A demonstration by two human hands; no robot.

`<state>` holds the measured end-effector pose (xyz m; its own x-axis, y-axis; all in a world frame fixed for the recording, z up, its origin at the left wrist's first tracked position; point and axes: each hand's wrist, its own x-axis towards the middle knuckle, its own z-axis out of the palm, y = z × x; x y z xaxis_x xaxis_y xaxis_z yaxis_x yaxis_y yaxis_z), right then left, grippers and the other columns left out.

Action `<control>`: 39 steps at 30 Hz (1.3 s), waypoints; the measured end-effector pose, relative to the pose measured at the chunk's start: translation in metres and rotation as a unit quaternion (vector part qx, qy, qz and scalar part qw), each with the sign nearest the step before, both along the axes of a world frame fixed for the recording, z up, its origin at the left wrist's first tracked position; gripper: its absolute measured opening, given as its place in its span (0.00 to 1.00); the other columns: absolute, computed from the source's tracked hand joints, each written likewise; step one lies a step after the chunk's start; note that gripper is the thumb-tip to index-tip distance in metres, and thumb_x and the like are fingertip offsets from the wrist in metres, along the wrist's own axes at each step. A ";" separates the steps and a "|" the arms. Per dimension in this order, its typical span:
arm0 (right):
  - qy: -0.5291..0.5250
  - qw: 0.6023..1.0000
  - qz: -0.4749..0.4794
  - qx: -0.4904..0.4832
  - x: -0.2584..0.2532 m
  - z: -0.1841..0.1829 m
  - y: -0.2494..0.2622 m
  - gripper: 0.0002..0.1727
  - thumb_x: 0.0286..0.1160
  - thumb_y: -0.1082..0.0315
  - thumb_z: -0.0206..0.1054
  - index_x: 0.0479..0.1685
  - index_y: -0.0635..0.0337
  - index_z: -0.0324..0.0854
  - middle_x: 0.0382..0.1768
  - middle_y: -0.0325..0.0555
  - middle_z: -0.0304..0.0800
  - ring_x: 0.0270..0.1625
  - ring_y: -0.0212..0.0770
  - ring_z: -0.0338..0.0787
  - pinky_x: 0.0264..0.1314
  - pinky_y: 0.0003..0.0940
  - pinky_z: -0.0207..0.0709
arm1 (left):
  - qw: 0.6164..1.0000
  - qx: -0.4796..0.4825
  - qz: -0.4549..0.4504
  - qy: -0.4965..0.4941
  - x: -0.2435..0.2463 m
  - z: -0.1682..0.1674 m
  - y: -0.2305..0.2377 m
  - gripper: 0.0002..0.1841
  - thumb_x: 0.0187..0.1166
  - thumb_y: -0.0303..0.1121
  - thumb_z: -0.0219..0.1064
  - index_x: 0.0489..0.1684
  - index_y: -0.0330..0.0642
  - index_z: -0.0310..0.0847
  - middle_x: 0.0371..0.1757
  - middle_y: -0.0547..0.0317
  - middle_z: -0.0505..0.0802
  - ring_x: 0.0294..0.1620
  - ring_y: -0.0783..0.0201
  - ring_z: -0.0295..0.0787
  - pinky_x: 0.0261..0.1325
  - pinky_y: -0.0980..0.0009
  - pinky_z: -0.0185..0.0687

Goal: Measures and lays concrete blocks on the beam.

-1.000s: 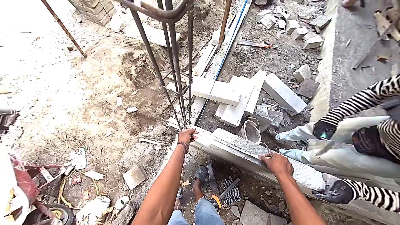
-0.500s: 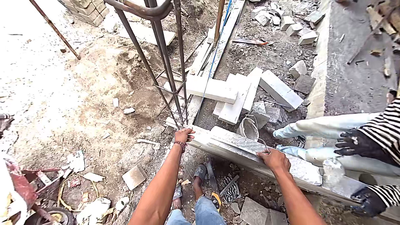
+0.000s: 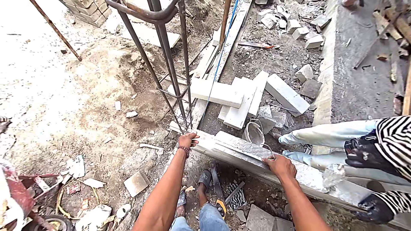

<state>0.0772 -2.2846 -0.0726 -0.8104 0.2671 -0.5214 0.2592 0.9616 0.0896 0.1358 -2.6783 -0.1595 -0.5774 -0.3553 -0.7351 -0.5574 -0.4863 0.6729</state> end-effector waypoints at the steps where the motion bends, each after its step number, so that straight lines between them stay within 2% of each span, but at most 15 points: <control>1: 0.001 1.000 0.000 -0.002 -0.001 0.000 -0.001 0.23 0.72 0.39 0.73 0.50 0.46 0.93 0.55 0.54 0.94 0.63 0.60 0.90 0.61 0.68 0.77 | 1.000 -0.002 0.000 0.001 -0.001 0.001 -0.001 0.14 0.87 0.39 0.65 0.49 0.34 0.87 0.39 0.50 0.98 0.24 0.65 0.90 0.25 0.71 0.82; 10: 0.009 1.000 -0.008 -0.003 0.000 0.002 -0.003 0.22 0.71 0.40 0.74 0.48 0.47 0.93 0.52 0.55 0.95 0.59 0.61 0.91 0.58 0.68 0.78 | 1.000 -0.008 -0.006 0.001 -0.001 -0.003 0.000 0.14 0.87 0.39 0.65 0.50 0.36 0.87 0.40 0.52 0.98 0.25 0.65 0.91 0.26 0.71 0.83; 20: 0.006 1.000 -0.002 -0.003 0.000 0.002 -0.002 0.22 0.72 0.39 0.74 0.48 0.47 0.93 0.53 0.54 0.95 0.60 0.60 0.91 0.58 0.68 0.78 | 1.000 -0.003 0.001 0.004 -0.002 -0.005 -0.001 0.13 0.87 0.38 0.65 0.49 0.35 0.88 0.38 0.51 0.98 0.23 0.65 0.91 0.25 0.71 0.83; 28: 0.007 1.000 0.000 -0.009 0.001 0.003 -0.002 0.23 0.73 0.39 0.73 0.52 0.46 0.93 0.56 0.54 0.94 0.63 0.60 0.90 0.62 0.69 0.77 | 1.000 -0.001 0.001 0.003 -0.002 -0.004 0.000 0.14 0.87 0.38 0.65 0.49 0.35 0.87 0.39 0.51 0.98 0.23 0.65 0.90 0.24 0.71 0.82; 39: 0.008 1.000 -0.003 -0.006 0.001 0.001 0.000 0.22 0.73 0.40 0.73 0.49 0.48 0.93 0.54 0.54 0.95 0.61 0.60 0.91 0.60 0.68 0.78 | 1.000 -0.007 0.006 0.008 -0.001 -0.005 0.001 0.13 0.87 0.38 0.66 0.48 0.35 0.88 0.38 0.51 0.98 0.22 0.65 0.89 0.24 0.72 0.82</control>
<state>0.0785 -2.2847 -0.0713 -0.8177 0.2653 -0.5109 0.2656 0.9612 0.0740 0.1350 -2.6773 -0.1644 -0.5850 -0.3730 -0.7202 -0.5404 -0.4828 0.6891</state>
